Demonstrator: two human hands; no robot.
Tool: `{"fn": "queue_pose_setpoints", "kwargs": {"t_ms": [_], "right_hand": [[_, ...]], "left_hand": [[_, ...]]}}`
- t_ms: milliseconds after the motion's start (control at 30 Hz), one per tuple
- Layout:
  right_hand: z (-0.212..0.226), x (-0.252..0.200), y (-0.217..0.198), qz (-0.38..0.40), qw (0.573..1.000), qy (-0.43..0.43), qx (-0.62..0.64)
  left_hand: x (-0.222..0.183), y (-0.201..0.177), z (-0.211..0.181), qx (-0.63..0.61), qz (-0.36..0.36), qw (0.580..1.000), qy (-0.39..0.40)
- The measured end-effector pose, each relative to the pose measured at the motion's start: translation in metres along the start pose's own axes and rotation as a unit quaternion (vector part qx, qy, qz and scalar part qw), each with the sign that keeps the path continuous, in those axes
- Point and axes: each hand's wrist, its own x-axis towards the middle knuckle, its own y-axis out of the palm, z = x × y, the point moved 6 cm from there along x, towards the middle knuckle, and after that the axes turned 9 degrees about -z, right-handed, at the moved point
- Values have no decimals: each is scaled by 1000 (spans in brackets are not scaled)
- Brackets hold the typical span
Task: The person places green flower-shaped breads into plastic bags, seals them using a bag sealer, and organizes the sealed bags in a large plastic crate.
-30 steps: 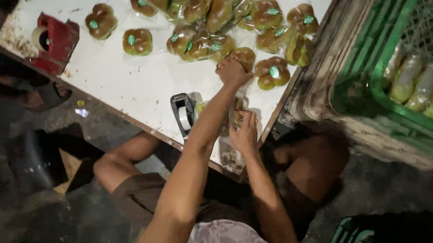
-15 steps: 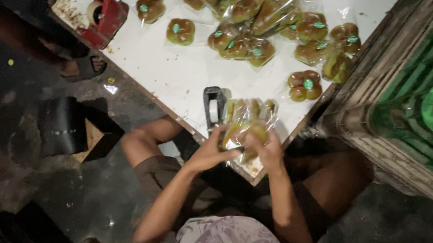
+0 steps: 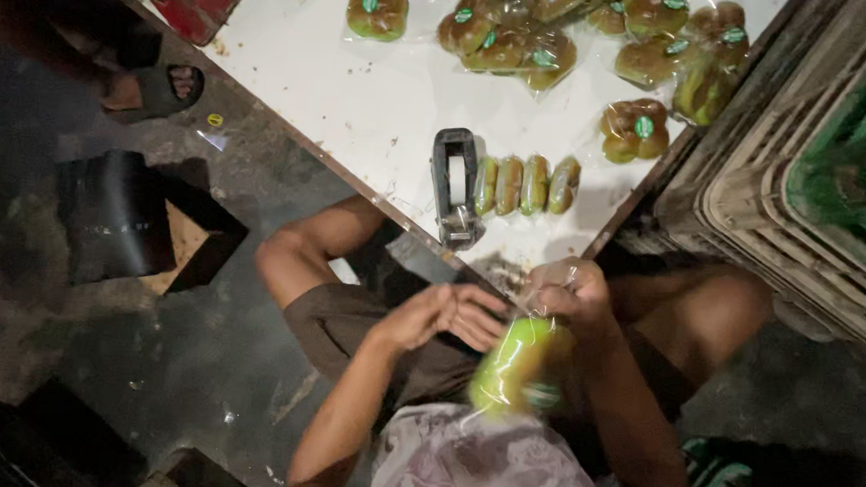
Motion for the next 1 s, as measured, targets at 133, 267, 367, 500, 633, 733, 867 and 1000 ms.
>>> {"fn": "queue_pose_setpoints", "kwargs": {"t_ms": [133, 267, 367, 500, 633, 733, 867, 1000], "right_hand": [[-19, -2, 20, -88, 899, -116, -414], [-16, 6, 5, -274, 960, 45, 31], [24, -1, 24, -221, 935, -154, -233], [-2, -19, 11, -334, 828, -65, -446], [-8, -14, -2, -361, 828, -2, -429], [15, -17, 45, -319, 765, -306, -468], [-15, -20, 40, -278, 847, -190, -412], [-53, -20, -6, -257, 901, 122, -329]], "left_hand": [[-2, 7, -11, 167, 47, 985, 6], [1, 22, -24, 282, 5, 956, 81], [2, 18, -25, 190, -143, 964, 121], [6, 6, -15, 79, -278, 952, 104], [4, 26, -39, 83, -261, 946, 173], [3, 37, -54, 162, -307, 918, 192], [-10, 59, -64, 358, -243, 870, 235], [-20, 84, -87, 493, -347, 659, 450]]}}
